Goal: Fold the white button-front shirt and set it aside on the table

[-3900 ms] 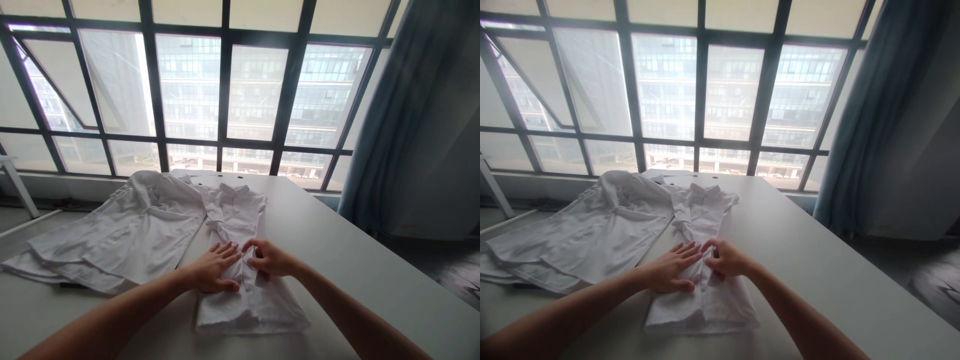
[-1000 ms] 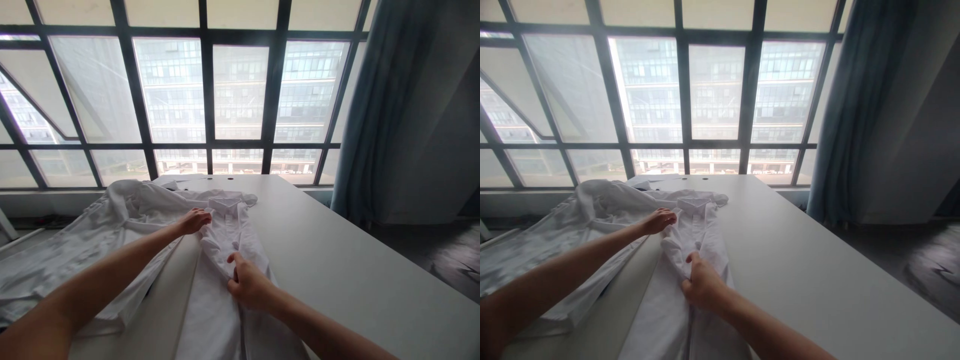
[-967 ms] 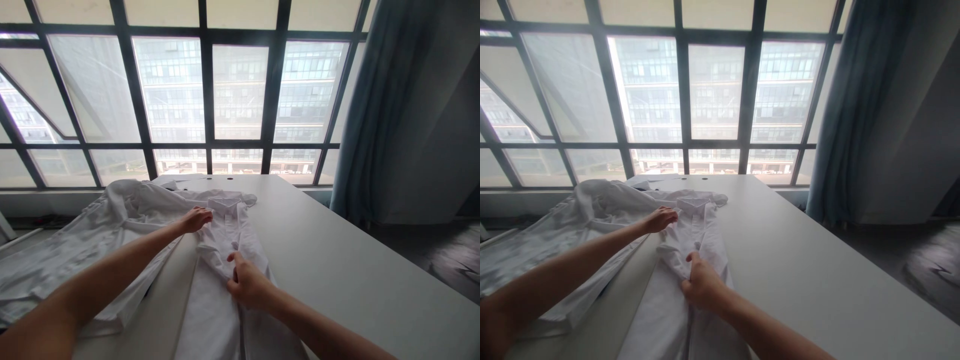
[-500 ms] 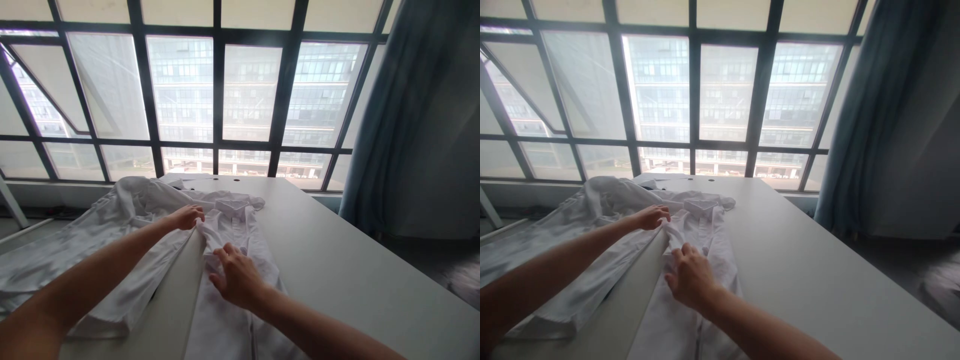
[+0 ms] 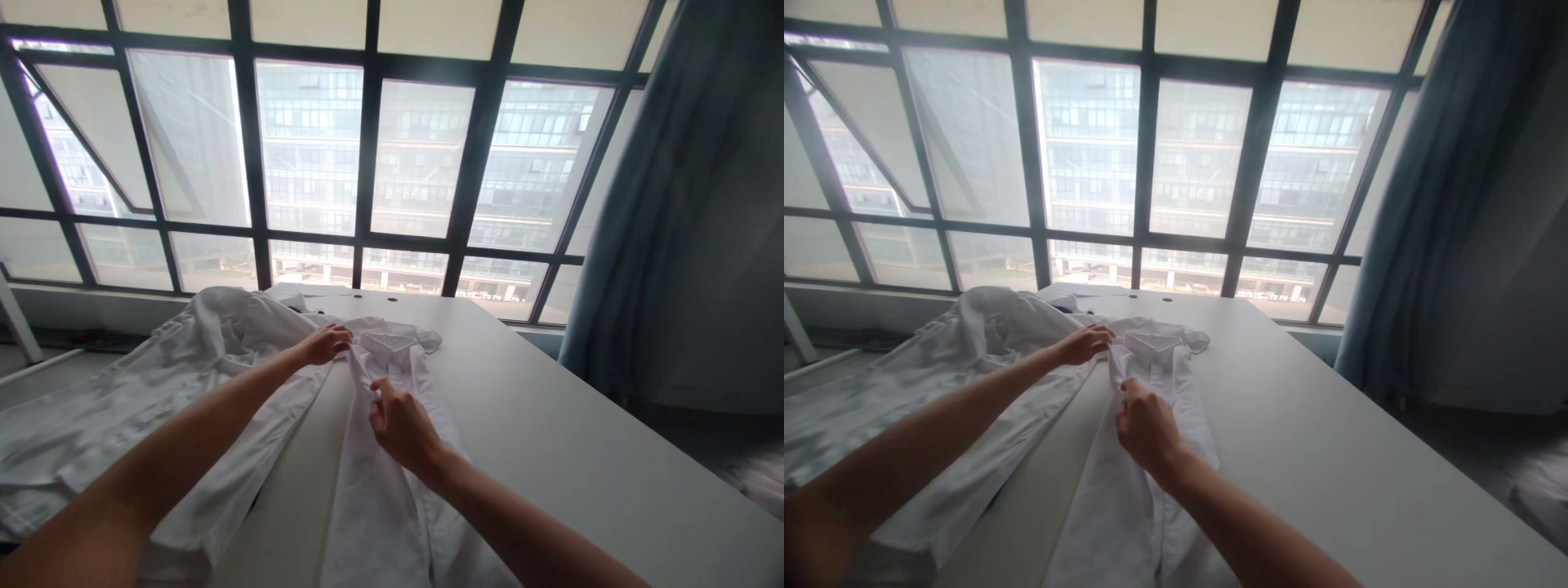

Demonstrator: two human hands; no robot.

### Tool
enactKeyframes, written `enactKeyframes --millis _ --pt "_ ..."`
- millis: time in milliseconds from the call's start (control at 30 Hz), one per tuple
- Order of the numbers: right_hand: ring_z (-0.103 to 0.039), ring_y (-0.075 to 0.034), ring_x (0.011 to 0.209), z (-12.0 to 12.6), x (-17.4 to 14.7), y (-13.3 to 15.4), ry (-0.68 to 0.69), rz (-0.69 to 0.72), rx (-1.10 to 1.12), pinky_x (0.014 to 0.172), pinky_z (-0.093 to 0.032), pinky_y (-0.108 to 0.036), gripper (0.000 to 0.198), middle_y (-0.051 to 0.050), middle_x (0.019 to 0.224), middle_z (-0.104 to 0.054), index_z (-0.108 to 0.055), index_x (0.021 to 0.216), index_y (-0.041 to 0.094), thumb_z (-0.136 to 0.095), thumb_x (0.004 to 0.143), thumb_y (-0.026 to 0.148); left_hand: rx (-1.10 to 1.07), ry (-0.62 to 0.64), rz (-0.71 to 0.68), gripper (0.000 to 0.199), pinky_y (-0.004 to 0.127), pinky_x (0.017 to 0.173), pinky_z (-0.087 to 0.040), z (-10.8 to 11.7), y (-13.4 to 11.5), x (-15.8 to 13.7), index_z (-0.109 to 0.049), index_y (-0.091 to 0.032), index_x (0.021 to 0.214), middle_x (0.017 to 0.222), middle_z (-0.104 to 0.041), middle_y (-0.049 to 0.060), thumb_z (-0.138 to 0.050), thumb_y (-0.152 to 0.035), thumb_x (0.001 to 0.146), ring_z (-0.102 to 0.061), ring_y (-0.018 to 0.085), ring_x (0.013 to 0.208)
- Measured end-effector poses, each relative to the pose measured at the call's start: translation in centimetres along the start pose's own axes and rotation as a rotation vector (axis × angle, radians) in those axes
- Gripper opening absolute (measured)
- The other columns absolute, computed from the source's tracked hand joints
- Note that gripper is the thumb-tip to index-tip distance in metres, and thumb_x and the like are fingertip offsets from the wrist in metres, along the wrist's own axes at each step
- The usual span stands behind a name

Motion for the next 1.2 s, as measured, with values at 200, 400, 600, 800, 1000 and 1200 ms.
enactKeyframes --millis 200,400,600,800,1000,1200 --pt "-0.051 -0.012 0.052 -0.5 0.0 -4.3 -0.121 -0.376 0.663 0.048 -0.043 -0.023 0.018 0.001 0.075 -0.057 -0.048 0.096 0.019 -0.050 0.080 0.026 -0.432 -0.043 0.165 0.029 0.033 0.081 -0.054 -0.5 1.4 5.1 -0.069 -0.013 0.095 0.091 -0.073 0.009 -0.063 -0.041 0.087 -0.066 0.020 0.085" --pt "-0.044 -0.011 0.050 -2.7 -1.7 -5.9 -0.037 -0.501 0.929 0.045 -0.040 -0.021 0.022 0.007 0.064 -0.048 -0.045 0.091 0.022 -0.049 0.071 0.032 -0.260 -0.005 0.242 0.030 0.029 0.069 -0.053 -2.1 0.8 7.5 -0.066 -0.012 0.112 0.082 -0.071 0.006 -0.062 -0.028 0.087 -0.065 0.018 0.071" --pt "-0.047 -0.012 0.056 -2.7 -1.8 -7.3 0.036 -0.528 0.725 0.049 -0.037 -0.021 0.018 0.004 0.066 -0.049 -0.056 0.090 0.017 -0.045 0.081 0.028 0.004 0.002 0.201 0.016 0.042 0.095 -0.047 -3.5 -2.0 7.3 -0.072 -0.016 0.096 0.098 -0.072 0.010 -0.066 -0.017 0.081 -0.065 0.027 0.098" --pt "-0.059 -0.017 0.070 -1.8 -1.7 -6.7 0.075 -0.417 0.416 0.065 -0.046 -0.026 0.025 -0.003 0.079 -0.064 -0.060 0.104 0.014 -0.058 0.083 0.028 0.163 -0.109 0.237 0.025 0.048 0.102 -0.044 -3.8 -1.7 4.3 -0.070 -0.017 0.108 0.119 -0.066 0.013 -0.064 -0.032 0.088 -0.056 0.031 0.116" --pt "-0.065 -0.021 0.091 -1.9 -1.7 -7.2 0.041 -0.395 0.348 0.085 -0.048 -0.029 0.055 -0.011 0.100 -0.070 -0.050 0.136 0.006 -0.056 0.083 0.019 -0.168 -0.072 0.522 0.042 0.038 0.096 -0.050 -6.1 2.4 1.8 -0.067 -0.015 0.113 0.111 -0.069 0.013 -0.072 -0.041 0.080 -0.064 0.028 0.106" --pt "-0.064 -0.021 0.100 -2.5 -1.3 -7.7 0.065 -0.307 0.406 0.092 -0.046 -0.030 0.030 -0.008 0.109 -0.071 -0.066 0.110 0.013 -0.051 0.084 0.017 -0.290 -0.058 0.684 0.030 0.026 0.060 -0.053 -8.3 2.8 1.6 -0.065 -0.014 0.093 0.075 -0.069 0.004 -0.071 -0.041 0.083 -0.066 0.018 0.065"
Point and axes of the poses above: each hand's wrist, its own x-axis towards the middle knuckle, its own z-axis out of the back of the hand, y = z × x, the point moved 5 cm from there along x, towards the middle knuckle
